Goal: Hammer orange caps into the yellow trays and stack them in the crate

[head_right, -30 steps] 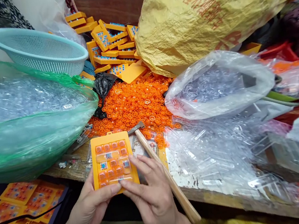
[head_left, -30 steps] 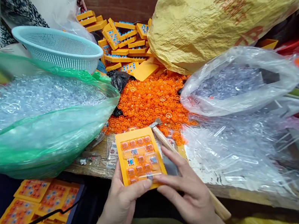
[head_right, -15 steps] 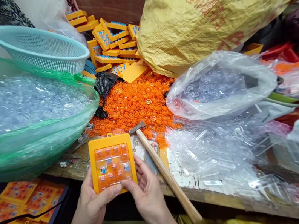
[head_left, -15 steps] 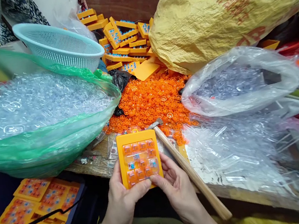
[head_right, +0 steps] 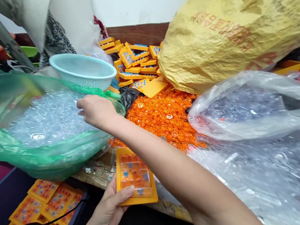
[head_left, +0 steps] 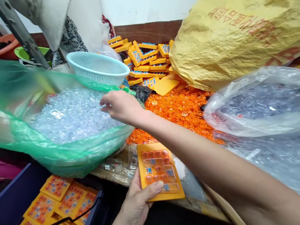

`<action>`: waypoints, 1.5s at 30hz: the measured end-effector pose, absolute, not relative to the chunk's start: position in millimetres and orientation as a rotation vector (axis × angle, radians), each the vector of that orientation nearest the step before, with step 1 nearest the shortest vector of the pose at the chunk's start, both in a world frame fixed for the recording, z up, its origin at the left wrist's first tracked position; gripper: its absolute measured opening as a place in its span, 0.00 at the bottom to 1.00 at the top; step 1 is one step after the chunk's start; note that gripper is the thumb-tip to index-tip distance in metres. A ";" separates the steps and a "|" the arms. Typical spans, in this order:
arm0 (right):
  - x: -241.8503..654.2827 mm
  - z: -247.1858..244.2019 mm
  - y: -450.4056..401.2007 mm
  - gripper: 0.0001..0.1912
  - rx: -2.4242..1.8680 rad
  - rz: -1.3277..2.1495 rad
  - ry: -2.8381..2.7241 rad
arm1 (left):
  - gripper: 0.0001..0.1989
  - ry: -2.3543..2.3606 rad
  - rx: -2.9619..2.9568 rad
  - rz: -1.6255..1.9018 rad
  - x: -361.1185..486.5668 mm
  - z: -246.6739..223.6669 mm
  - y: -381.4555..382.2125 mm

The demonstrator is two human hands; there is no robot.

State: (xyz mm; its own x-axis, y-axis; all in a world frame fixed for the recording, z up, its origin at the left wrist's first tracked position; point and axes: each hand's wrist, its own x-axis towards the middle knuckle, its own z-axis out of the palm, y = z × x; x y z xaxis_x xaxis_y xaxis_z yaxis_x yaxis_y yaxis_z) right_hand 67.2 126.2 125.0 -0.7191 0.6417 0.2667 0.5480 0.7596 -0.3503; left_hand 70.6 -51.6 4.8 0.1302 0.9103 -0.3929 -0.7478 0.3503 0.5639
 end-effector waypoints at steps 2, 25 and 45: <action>36.9 118.7 136.1 0.15 -0.957 0.389 -2.737 | 0.36 0.734 0.252 1.241 70.2 3.0 -51.5; 64.1 96.8 139.2 0.11 -0.926 0.389 -2.744 | 0.27 0.728 0.263 1.254 69.9 0.4 -52.1; 197.4 28.9 -4.2 0.04 -0.880 0.600 -2.140 | 0.24 0.791 0.157 1.410 81.8 0.8 -53.4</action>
